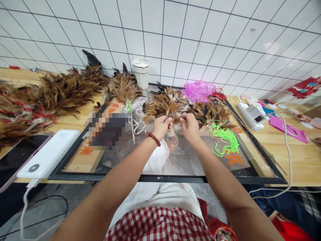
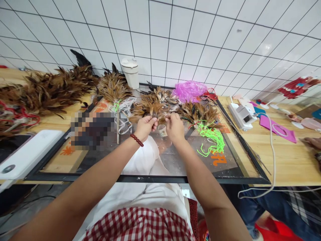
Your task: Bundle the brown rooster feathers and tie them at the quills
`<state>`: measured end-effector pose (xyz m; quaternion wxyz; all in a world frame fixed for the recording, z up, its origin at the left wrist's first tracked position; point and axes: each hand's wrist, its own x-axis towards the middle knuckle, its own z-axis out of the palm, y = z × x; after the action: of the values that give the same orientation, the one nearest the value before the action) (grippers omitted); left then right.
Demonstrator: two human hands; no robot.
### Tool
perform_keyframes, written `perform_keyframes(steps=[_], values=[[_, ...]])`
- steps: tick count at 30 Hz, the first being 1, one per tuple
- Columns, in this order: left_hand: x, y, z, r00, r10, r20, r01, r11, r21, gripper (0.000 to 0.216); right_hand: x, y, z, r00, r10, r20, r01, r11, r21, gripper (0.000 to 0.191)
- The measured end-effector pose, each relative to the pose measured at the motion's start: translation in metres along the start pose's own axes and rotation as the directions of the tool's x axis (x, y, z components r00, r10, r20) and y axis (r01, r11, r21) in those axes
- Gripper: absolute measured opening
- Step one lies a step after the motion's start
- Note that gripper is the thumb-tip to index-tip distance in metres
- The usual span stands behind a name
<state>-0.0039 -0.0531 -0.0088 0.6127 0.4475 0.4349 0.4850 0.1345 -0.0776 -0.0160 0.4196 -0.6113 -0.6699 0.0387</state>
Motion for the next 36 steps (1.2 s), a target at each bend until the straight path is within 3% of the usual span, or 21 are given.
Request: perform_keyframes(steps=[2,5,9,17,21,26,36], values=[[0.0,0.002,-0.001,1.0,0.004,-0.018,-0.006,0.998,-0.063,0.016,0.0,0.003,0.004,0.991,0.113,0.072,-0.126,0.971,0.203,0.018],[0.0,0.001,0.0,1.0,0.01,-0.012,-0.011,0.998,-0.065,0.016,0.001,0.004,0.011,0.954,0.198,0.226,-0.289,0.811,0.509,0.02],[-0.002,-0.002,0.002,0.999,-0.018,0.046,0.017,1.0,0.015,0.024,0.001,0.003,0.016,0.951,0.199,0.236,-0.308,0.628,0.714,0.018],[-0.003,-0.002,0.002,0.993,-0.06,0.097,0.051,0.995,0.089,0.027,0.002,0.008,0.017,0.959,0.228,0.169,-0.277,0.619,0.735,0.019],[-0.003,-0.003,0.0,0.99,-0.066,0.126,0.051,0.992,0.118,0.028,0.001,0.003,0.014,0.949,0.215,0.229,-0.313,0.57,0.76,0.023],[-0.002,0.0,-0.004,0.965,-0.094,0.245,0.078,0.994,0.076,0.027,0.002,0.0,0.008,0.922,0.183,0.34,-0.386,0.48,0.788,0.029],[-0.005,0.007,-0.009,0.929,-0.166,0.331,0.154,0.986,0.063,0.016,0.002,-0.001,0.007,0.912,0.187,0.366,-0.41,0.462,0.786,0.033]])
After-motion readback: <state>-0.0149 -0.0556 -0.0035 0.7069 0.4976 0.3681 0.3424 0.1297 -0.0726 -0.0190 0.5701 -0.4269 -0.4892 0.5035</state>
